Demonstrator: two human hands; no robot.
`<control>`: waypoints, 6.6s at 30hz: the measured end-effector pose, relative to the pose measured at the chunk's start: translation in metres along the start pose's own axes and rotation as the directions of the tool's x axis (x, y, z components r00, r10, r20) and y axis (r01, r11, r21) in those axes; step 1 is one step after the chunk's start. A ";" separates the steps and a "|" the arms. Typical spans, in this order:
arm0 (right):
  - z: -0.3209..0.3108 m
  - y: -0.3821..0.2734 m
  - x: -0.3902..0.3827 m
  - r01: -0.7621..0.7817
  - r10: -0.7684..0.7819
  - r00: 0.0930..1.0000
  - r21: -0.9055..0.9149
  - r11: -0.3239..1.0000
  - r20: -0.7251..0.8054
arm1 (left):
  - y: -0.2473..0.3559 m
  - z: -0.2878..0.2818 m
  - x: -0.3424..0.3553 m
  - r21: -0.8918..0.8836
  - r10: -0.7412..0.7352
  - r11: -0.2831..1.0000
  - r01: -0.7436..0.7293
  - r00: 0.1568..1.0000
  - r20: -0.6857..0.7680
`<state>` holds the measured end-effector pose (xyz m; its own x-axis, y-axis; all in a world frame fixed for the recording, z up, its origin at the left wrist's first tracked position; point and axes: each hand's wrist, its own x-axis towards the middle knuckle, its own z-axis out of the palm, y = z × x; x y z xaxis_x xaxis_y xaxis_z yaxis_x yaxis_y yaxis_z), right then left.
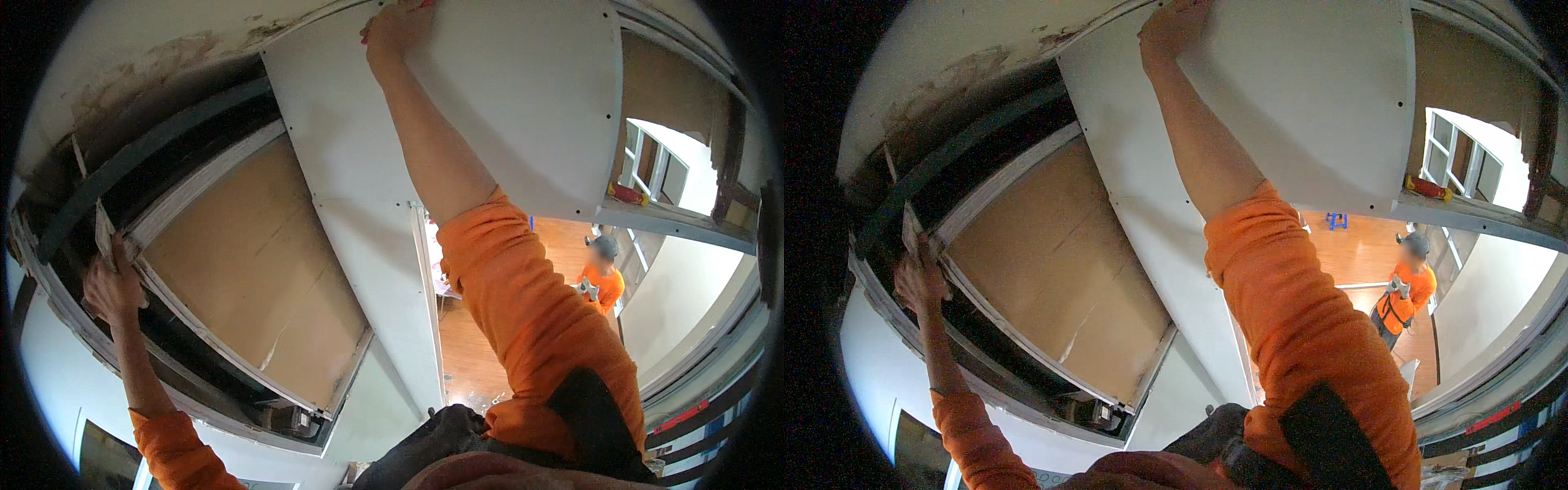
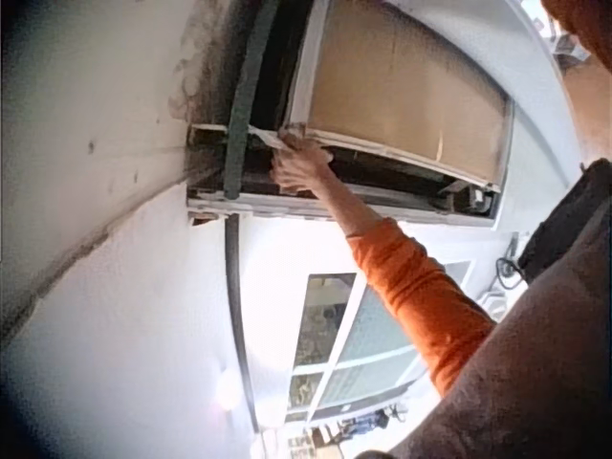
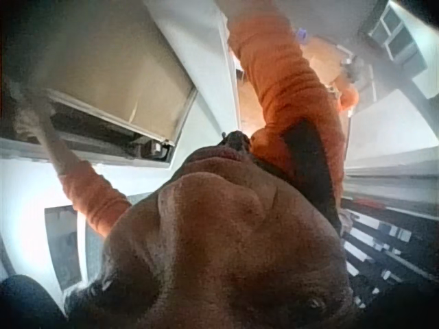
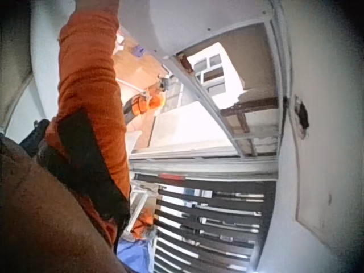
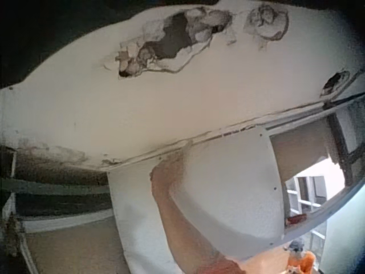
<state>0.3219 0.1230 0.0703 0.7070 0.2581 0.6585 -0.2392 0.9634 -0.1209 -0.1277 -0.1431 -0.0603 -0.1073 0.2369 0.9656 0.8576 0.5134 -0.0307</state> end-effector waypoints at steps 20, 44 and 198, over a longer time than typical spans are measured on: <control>0.002 0.095 -0.008 -0.120 0.230 0.896 -0.292 0.949 0.379 | 0.007 0.017 0.009 -0.057 0.127 0.990 -0.131 0.990 -0.063; -0.041 -0.008 -0.065 0.107 0.062 0.932 -0.433 0.895 0.358 | 0.017 0.002 0.005 -0.079 0.123 0.989 -0.126 0.992 -0.035; -0.078 -0.116 0.030 0.117 -0.120 0.993 -0.478 0.871 0.024 | -0.010 0.021 0.012 -0.031 -0.017 0.999 0.023 0.983 0.184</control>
<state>0.4225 0.0243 0.0458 0.7143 0.1390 0.6859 0.1923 0.9034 -0.3834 -0.1483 -0.1286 -0.0539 -0.2124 0.3758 0.9020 0.8701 0.4928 -0.0004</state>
